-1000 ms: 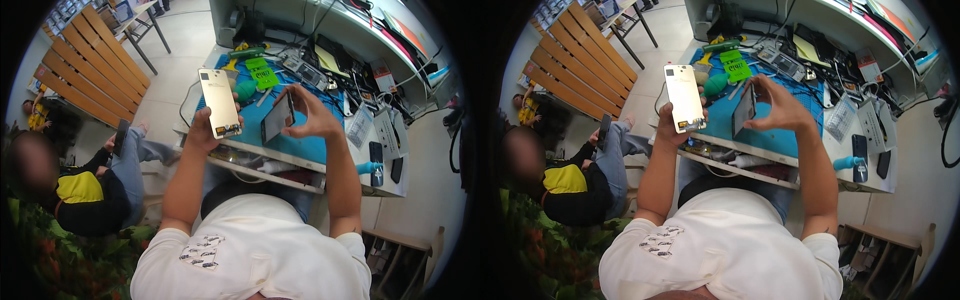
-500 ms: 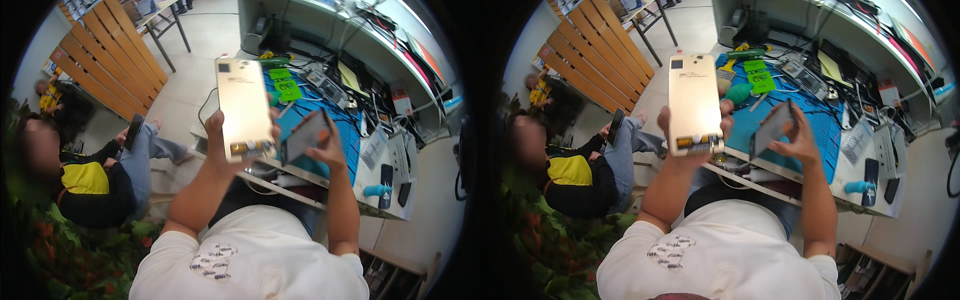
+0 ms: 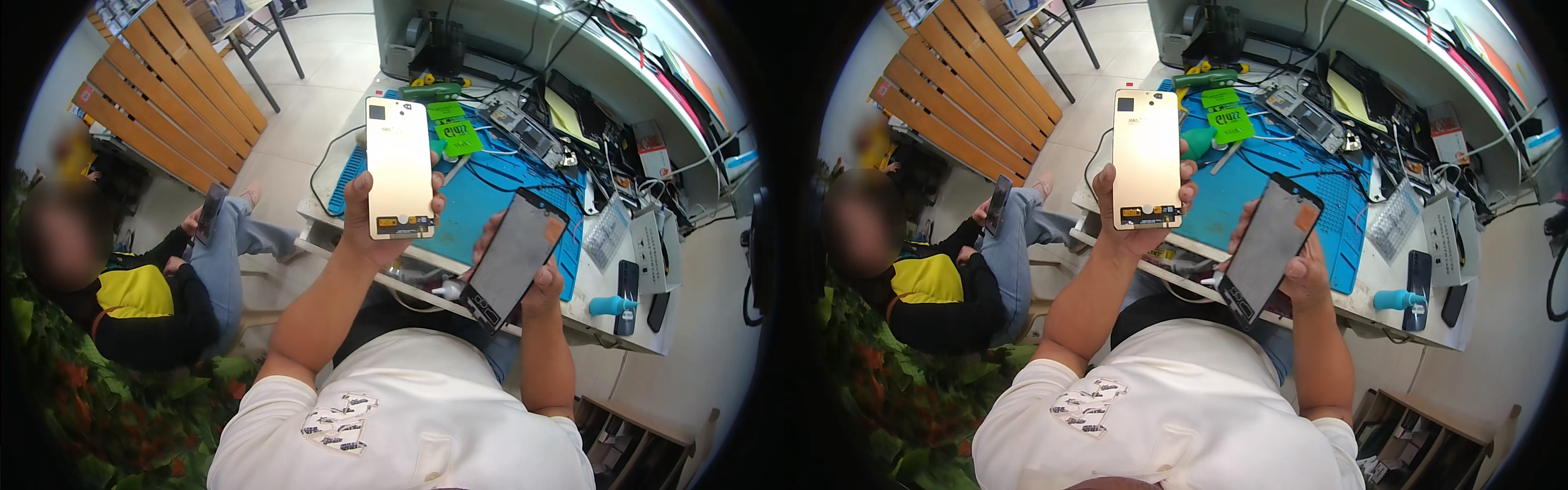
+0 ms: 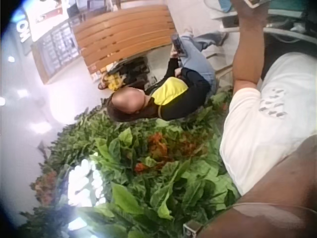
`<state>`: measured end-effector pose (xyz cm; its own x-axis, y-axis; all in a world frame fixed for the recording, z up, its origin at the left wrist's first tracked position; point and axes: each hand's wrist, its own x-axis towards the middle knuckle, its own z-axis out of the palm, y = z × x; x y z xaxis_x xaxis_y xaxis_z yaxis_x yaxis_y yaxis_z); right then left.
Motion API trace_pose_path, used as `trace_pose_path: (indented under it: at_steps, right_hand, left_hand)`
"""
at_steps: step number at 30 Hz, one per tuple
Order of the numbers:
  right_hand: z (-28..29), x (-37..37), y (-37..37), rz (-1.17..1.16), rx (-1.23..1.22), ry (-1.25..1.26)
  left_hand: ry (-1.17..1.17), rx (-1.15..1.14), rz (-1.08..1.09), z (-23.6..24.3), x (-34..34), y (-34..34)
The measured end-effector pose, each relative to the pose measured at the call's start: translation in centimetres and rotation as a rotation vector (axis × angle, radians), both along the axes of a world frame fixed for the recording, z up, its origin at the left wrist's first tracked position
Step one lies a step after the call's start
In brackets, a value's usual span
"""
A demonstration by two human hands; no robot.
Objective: The person replaces a component in a mobile phone by hand and using tools. They remove parts from a phone frame, handle a new screen assembly, and fit a battery and motherboard into the frame.
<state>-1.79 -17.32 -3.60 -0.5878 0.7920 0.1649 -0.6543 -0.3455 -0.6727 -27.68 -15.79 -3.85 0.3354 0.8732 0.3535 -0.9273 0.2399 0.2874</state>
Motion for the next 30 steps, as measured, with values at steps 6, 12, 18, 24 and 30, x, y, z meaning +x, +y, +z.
trace_pose_path:
  at_steps: [6, 12, 18, 24, 30]
  right_hand:
    - [-0.3, -0.6, 0.4, 0.011, -0.094, 0.141]
    - [-1.0, 0.3, 0.6, -0.047, -0.088, 0.144]
    - [-1.2, 0.8, 0.1, -0.149, -0.119, 0.168]
    - [-1.1, 1.0, 1.4, -0.002, -0.080, 0.281]
    - [-1.8, 2.4, 1.3, -0.044, -0.086, 0.321]
  left_hand:
    - [0.125, -0.126, 0.073, 0.1, 0.3, 0.1]
    - [-0.037, -0.019, -0.128, 1.7, 0.6, -1.7]
    - [0.048, 0.304, -0.221, 4.2, 1.4, -3.0]
    - [0.152, 0.080, -0.076, 4.0, -1.5, -2.9]
    - [0.124, -0.031, 0.028, 0.2, -2.0, -1.9]
